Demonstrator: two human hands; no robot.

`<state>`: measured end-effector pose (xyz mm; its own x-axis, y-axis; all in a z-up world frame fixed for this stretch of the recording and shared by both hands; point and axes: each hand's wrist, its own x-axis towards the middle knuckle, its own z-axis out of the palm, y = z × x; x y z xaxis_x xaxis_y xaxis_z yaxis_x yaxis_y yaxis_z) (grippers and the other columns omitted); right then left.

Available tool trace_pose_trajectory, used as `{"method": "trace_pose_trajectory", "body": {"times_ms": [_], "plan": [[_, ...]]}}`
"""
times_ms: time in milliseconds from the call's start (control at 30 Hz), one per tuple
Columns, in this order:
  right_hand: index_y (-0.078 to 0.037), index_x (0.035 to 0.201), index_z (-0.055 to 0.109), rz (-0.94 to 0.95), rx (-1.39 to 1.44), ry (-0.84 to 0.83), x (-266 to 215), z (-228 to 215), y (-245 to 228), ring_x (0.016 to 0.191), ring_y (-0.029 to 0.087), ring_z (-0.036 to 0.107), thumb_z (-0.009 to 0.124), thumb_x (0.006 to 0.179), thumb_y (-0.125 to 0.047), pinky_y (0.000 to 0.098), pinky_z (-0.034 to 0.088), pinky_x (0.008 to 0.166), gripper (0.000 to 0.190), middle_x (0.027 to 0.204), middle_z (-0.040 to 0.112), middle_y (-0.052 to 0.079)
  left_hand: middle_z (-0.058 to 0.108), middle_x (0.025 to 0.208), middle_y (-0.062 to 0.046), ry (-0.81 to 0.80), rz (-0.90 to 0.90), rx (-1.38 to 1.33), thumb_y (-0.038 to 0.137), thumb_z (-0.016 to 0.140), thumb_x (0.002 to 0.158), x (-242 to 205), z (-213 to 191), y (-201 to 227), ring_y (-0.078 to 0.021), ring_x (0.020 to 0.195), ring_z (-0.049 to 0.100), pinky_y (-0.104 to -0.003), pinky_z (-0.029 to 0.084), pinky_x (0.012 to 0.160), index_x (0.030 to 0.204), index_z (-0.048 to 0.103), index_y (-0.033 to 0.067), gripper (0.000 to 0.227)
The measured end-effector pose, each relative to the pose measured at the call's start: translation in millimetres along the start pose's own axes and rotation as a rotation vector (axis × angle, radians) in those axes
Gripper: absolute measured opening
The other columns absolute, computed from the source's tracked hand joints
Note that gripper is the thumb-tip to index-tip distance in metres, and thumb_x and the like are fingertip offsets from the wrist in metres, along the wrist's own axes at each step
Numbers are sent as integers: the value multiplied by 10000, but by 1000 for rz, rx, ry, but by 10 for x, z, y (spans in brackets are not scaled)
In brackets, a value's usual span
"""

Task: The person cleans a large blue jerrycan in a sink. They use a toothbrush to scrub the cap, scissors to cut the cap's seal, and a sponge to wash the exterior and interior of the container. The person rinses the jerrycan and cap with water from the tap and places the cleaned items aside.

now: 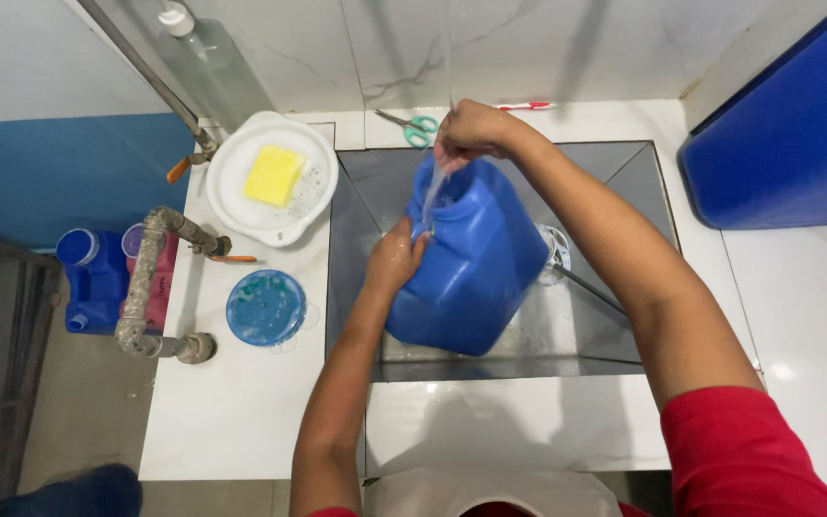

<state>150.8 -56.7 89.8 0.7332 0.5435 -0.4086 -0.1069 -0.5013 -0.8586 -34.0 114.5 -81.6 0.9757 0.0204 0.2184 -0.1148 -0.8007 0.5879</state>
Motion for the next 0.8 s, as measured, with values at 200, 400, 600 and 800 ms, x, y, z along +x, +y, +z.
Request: {"method": "trace_pose_trajectory", "body": {"times_ms": [200, 400, 600, 800], "plan": [[64, 850, 706, 29, 18, 83, 12, 64, 44, 644, 232, 714, 586, 868, 33, 333, 611, 608, 125, 770, 705, 157, 735, 988, -130, 277, 448, 305, 559, 631, 868, 689, 3, 212, -359, 827, 676, -526, 523, 712, 1046, 631, 76, 515], [37, 839, 741, -83, -58, 135, 188, -18, 423, 638, 215, 733, 566, 850, -4, 327, 605, 603, 180, 765, 734, 146, 714, 949, -230, -458, 109, 273, 718, 565, 857, 852, -119, 411, -458, 925, 687, -557, 548, 820, 1501, 416, 48, 942], [5, 1168, 717, -334, -1033, -122, -10, 326, 954, 1028, 386, 692, 750, 738, -239, 479, 548, 897, 495, 1087, 708, 219, 706, 934, -320, -106, -288, -13, 590, 237, 1071, 527, 483, 255, -518, 943, 674, -604, 518, 878, 865, 762, -11, 824], [-67, 1324, 655, -1002, -1159, 587, -942, 715, 1308, 792, 263, 563, 716, 746, -348, 449, 392, 736, 646, 840, 585, 68, 721, 922, -248, -264, -284, -317, 576, 252, 1108, -1, 1144, 74, -389, 928, 685, -499, 541, 817, 1006, 741, -2, 764]]}}
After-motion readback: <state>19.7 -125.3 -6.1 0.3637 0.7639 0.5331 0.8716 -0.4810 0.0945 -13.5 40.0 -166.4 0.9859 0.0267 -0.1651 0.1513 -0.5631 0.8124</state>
